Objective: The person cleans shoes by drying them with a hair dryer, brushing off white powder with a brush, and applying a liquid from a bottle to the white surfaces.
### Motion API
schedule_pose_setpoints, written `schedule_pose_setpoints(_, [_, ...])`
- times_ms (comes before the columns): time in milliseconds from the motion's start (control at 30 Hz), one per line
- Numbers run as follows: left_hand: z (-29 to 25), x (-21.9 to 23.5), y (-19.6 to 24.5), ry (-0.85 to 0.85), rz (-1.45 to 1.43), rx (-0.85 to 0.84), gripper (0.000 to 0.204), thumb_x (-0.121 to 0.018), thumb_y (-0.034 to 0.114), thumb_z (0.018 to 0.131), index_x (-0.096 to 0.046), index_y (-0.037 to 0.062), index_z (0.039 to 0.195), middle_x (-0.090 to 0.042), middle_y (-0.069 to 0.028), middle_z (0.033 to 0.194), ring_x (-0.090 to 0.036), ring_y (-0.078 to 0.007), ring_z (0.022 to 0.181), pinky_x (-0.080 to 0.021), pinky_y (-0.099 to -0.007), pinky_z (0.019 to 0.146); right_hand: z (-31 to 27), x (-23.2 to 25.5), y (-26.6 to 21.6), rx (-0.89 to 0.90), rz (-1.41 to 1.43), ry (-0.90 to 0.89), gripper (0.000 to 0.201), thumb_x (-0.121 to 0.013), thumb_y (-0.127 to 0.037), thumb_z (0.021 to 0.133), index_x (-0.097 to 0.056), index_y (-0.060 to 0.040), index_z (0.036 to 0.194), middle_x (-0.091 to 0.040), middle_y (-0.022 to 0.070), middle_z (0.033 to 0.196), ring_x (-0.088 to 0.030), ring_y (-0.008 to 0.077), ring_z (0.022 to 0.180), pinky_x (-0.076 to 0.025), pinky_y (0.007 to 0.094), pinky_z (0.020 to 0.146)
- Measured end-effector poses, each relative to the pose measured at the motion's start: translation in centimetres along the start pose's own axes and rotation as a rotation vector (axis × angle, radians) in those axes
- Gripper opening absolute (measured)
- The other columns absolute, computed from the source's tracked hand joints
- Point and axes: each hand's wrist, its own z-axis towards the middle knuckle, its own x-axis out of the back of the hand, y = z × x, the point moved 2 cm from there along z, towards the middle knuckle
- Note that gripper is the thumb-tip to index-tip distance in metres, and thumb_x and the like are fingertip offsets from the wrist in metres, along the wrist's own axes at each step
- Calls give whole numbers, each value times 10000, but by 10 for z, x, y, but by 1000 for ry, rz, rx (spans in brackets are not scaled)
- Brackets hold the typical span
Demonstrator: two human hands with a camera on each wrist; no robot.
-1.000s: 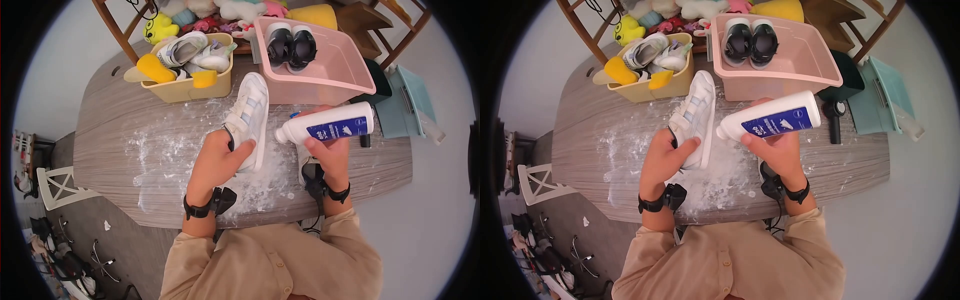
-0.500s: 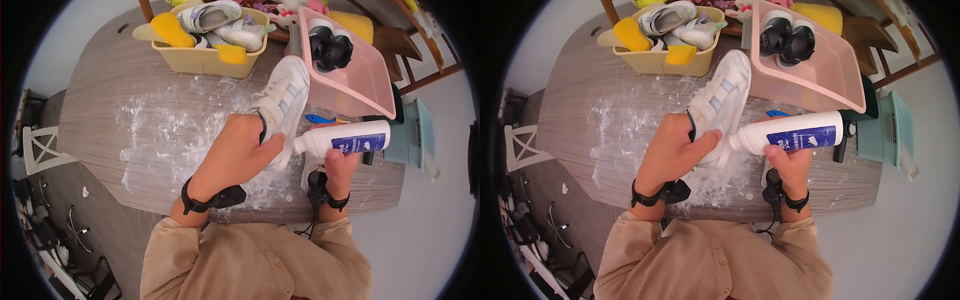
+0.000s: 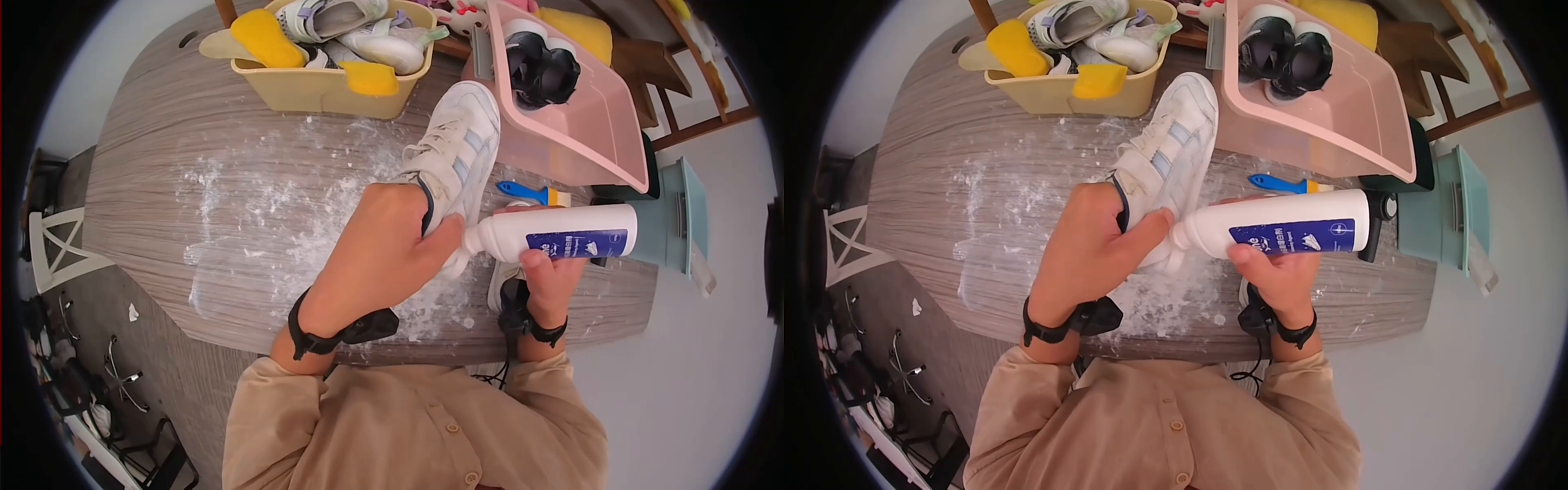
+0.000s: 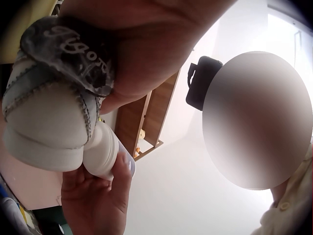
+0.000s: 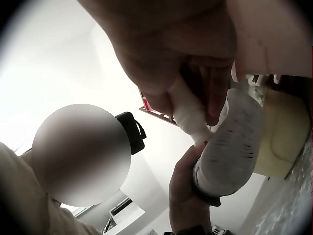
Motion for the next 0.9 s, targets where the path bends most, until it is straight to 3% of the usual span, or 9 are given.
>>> schedule_pose_setpoints(33, [0,0,0,2,0,-3,189,-587,103,765,-542,-71,707,-535,-244,614,-550,-432,632,-447,-421,554,0,0,-1,24,22,-25,444,-733,-148,752,-549,73,1090,-630,174,1032,-611,226,937,-501,340,818])
schedule_pose_setpoints(300, [-2,1,4,41,6,-34,161,-569,85,771,-547,-71,738,-546,-251,645,-556,-440,666,-453,-436,576,1,-2,-10,112,-165,-142,374,-724,-105,740,-590,66,1045,-631,170,1064,-603,228,946,-484,331,824])
schedule_pose_setpoints(400, [-3,4,2,-5,46,15,200,-606,108,795,-612,-64,898,-606,-181,657,-564,-245,537,-457,-317,553,-3,-4,-10,120,-160,-151,388,-723,-85,728,-588,62,1061,-629,176,1084,-602,228,964,-480,324,834])
schedule_pose_setpoints(467, [-2,3,2,7,31,-8,203,-606,107,794,-613,-65,903,-610,-180,662,-564,-238,540,-458,-315,555,-1,-3,-11,169,-150,-219,421,-730,-54,713,-574,62,1086,-626,185,1105,-603,243,1003,-481,331,859])
schedule_pose_setpoints(667, [-2,5,0,-3,4,21,223,-608,103,791,-612,-65,938,-626,-172,689,-567,-188,563,-463,-305,570,-3,-3,-6,198,-90,-193,443,-738,-42,708,-561,63,1101,-616,218,1119,-603,264,1018,-484,354,875])
schedule_pose_setpoints(767, [-2,8,1,-30,2,61,241,-606,101,790,-609,-63,967,-633,-162,702,-563,-168,578,-467,-299,582,-5,-5,-7,133,-138,-116,542,-769,-268,742,-514,57,1094,-623,234,1056,-608,287,989,-479,384,874])
schedule_pose_setpoints(867, [-2,8,0,-56,-11,85,257,-605,101,790,-607,-60,990,-637,-143,708,-554,-148,594,-470,-296,592,-3,-4,-8,145,-150,-95,561,-776,-291,740,-514,56,1095,-623,229,1059,-606,287,994,-471,387,888])
schedule_pose_setpoints(900, [-2,7,0,-62,-21,85,261,-605,100,790,-607,-58,997,-638,-136,709,-550,-141,599,-471,-295,595,-2,-3,-8,165,-138,-111,523,-769,-233,736,-528,55,1100,-622,224,1077,-607,274,995,-478,373,878])
